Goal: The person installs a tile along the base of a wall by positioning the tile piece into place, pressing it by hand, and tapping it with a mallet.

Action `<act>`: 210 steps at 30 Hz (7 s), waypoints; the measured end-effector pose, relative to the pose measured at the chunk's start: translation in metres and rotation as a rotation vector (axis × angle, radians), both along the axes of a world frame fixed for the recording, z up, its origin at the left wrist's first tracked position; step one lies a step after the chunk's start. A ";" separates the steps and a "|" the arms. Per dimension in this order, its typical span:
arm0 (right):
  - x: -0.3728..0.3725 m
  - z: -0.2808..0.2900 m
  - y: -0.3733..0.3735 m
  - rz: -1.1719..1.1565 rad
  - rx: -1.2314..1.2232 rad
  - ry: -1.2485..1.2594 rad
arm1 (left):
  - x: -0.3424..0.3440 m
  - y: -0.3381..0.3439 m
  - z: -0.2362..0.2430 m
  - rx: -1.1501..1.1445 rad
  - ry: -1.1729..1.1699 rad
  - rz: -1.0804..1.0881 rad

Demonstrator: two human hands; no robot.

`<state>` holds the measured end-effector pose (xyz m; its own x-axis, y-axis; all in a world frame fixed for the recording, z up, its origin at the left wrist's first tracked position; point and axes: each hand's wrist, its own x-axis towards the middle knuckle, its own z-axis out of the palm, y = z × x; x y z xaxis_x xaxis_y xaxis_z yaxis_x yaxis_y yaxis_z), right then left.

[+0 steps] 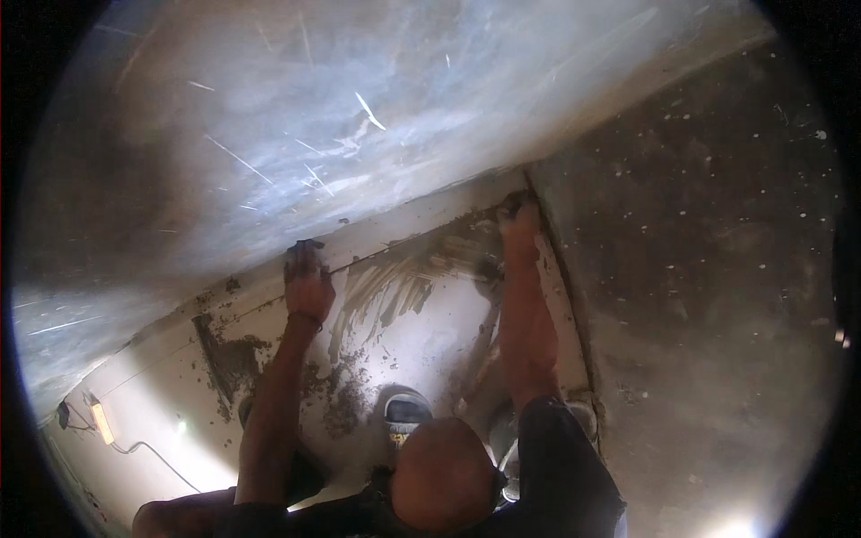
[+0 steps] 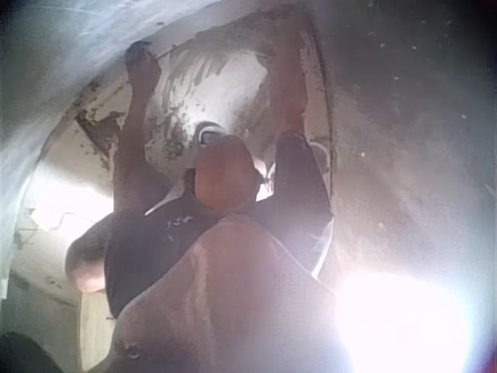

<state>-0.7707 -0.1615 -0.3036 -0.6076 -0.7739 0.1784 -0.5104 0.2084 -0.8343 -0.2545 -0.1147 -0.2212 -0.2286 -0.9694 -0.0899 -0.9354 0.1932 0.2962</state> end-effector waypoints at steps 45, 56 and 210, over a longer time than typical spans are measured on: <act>-0.049 -0.049 0.014 0.302 0.610 0.946 | 0.001 -0.004 0.005 -0.178 0.135 0.140; -0.029 0.049 0.003 0.324 0.558 0.651 | 0.010 0.026 -0.048 -0.322 0.634 0.473; 0.581 0.096 0.095 1.651 -0.176 0.526 | 0.005 -0.028 0.042 0.424 0.882 0.827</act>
